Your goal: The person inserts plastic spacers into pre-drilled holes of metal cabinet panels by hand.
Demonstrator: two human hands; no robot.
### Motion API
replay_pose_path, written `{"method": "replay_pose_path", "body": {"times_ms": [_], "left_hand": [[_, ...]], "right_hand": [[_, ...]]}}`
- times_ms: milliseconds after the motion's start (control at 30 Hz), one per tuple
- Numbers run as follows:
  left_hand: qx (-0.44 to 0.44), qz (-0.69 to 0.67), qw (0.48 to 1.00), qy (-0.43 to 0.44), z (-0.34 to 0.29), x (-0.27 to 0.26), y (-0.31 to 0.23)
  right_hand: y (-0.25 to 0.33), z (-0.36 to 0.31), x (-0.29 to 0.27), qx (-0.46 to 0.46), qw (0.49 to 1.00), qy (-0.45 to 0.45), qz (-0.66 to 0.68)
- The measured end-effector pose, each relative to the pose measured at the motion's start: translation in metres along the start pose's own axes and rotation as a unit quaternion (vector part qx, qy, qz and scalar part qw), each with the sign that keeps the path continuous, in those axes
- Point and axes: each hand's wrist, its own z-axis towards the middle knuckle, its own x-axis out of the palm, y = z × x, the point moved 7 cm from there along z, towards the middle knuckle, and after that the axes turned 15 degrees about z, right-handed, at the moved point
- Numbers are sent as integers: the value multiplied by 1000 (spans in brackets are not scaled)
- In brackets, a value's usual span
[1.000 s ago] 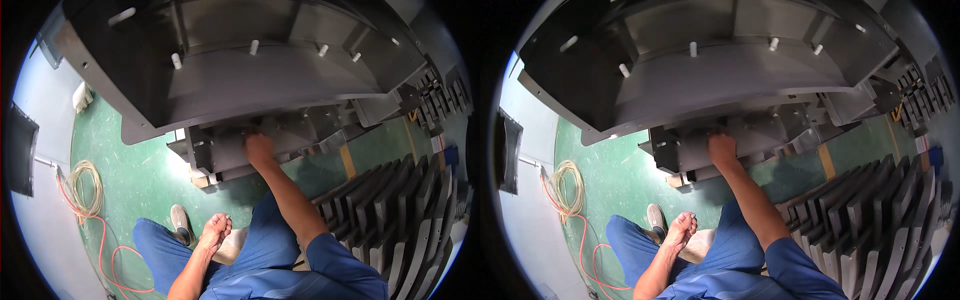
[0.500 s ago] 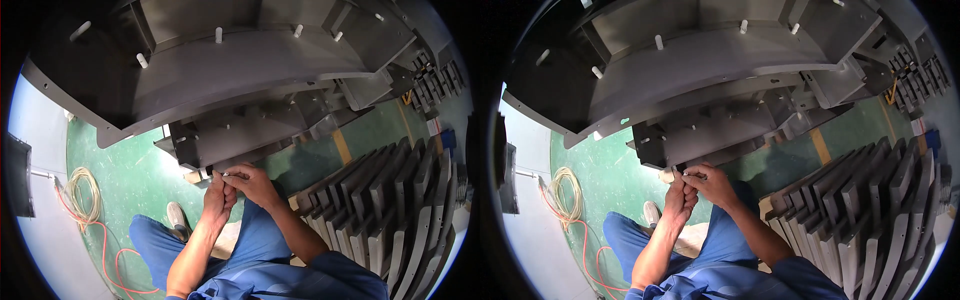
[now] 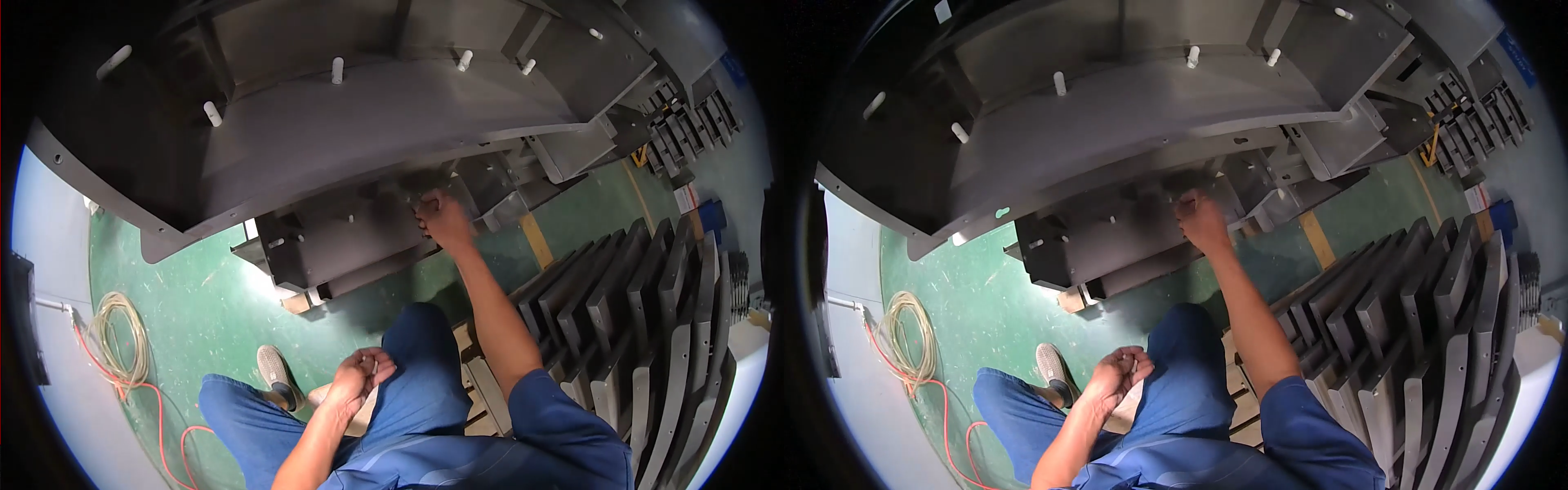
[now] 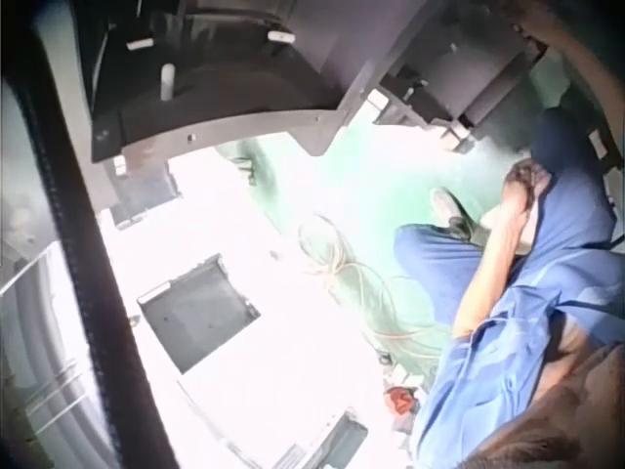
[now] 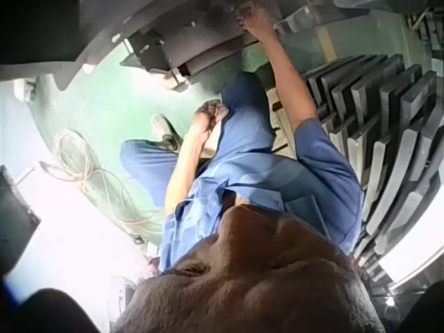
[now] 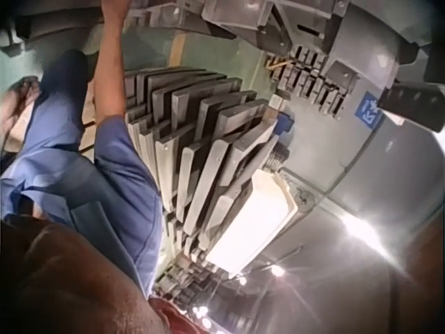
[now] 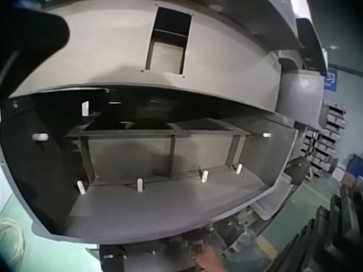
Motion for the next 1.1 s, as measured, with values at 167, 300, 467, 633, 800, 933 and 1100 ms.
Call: {"method": "replay_pose_path", "body": {"times_ms": [167, 300, 467, 633, 800, 933, 1100], "left_hand": [[43, 33, 999, -2, -9, -14, -12], [67, 32, 996, -56, -8, -26, -15], [64, 8, 998, -17, -5, -27, -6], [75, 13, 997, -3, -7, -27, -7], [56, -8, 998, -6, -7, -20, -4], [53, 17, 998, -7, -6, -18, -3], [52, 24, 998, -16, -4, -13, -5]], "right_hand": [[-9, 25, -7, -117, 972, -21, -200], [-9, 33, -9, -169, 952, -45, -252], [2, 30, 5, -181, 944, -35, -274], [6, 32, 7, -158, 945, -32, -283], [12, 39, 15, -194, 917, 11, -349], [12, 40, 27, -216, 877, 20, -429], [7, 49, 35, -181, 829, 38, -528]]}}
